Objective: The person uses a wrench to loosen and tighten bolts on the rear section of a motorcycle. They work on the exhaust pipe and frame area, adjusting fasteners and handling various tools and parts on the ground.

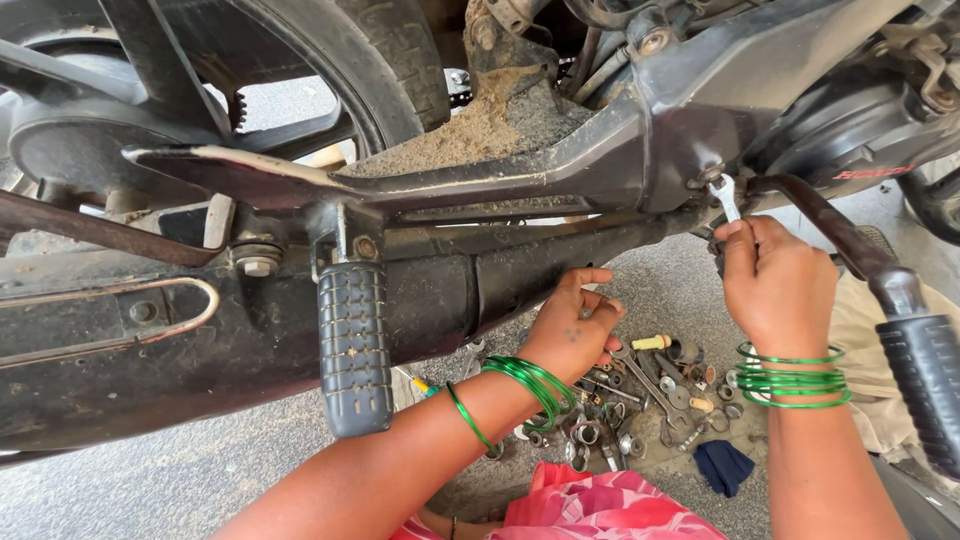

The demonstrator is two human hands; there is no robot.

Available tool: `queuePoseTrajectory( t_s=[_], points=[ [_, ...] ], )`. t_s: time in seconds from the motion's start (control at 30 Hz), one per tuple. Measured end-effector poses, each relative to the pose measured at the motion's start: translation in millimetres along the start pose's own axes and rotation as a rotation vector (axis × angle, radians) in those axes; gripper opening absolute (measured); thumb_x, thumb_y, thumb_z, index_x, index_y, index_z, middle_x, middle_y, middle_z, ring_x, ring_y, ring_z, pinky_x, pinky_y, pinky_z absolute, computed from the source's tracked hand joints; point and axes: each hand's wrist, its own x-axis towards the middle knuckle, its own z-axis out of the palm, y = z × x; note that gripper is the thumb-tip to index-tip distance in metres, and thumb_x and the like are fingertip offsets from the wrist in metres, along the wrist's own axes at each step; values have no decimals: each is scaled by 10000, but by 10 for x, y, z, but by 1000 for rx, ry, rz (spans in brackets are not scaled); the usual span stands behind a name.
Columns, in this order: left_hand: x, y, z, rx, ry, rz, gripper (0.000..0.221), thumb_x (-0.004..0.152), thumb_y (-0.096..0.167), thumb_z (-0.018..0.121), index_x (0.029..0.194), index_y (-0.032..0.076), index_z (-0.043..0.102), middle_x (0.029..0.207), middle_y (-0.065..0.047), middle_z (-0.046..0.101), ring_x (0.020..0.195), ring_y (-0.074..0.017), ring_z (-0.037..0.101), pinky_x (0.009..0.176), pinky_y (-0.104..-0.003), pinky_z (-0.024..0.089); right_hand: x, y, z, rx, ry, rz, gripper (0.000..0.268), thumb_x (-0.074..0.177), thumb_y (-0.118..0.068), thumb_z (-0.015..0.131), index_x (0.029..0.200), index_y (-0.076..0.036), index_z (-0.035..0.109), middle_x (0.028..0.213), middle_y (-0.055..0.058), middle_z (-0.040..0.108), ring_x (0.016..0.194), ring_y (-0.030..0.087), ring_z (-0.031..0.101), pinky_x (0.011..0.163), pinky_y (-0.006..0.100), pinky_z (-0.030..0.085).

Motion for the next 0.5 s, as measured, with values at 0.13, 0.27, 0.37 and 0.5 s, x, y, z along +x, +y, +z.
queuePoseTrajectory(
  t_s=[0.13, 0.27, 0.37, 0.5],
  points=[
    [37, -17, -4, -8, 0, -5, 461, 942, 126, 621, 1375, 68, 476, 1054, -70, 621, 707, -125, 649, 563, -285, 546, 45, 85, 9, -70, 1, -46, 226, 1121, -217, 611, 1010, -128, 787, 674, 118, 625, 591, 295, 608, 595, 407, 468],
    [68, -36, 69, 22, -1, -4, 451, 947, 128, 604, 1377, 76, 480, 1051, -58, 631, 713, -123, 656, 577, -284, 551, 67, 121, 3, -98, -9, -63, 222, 1104, -208, 601, 999, -121, 776, 659, 121, 627, 569, 314, 612, 591, 429, 482],
    [86, -32, 193, 69, 2, -6, 439, 951, 136, 596, 1373, 81, 488, 1031, -55, 639, 706, -124, 664, 574, -291, 556, 71, 173, 59, -121, 15, -108, 225, 1094, -196, 590, 968, -121, 761, 681, 124, 645, 604, 332, 637, 613, 444, 503],
    [53, 35, 361, 152, 11, -9, 418, 956, 137, 584, 1362, 86, 503, 1007, -57, 650, 690, -121, 673, 574, -298, 569, 37, 218, 99, -118, 59, -98, 225, 1081, -194, 590, 944, -111, 748, 706, 140, 665, 645, 369, 656, 623, 470, 509]
  ],
)
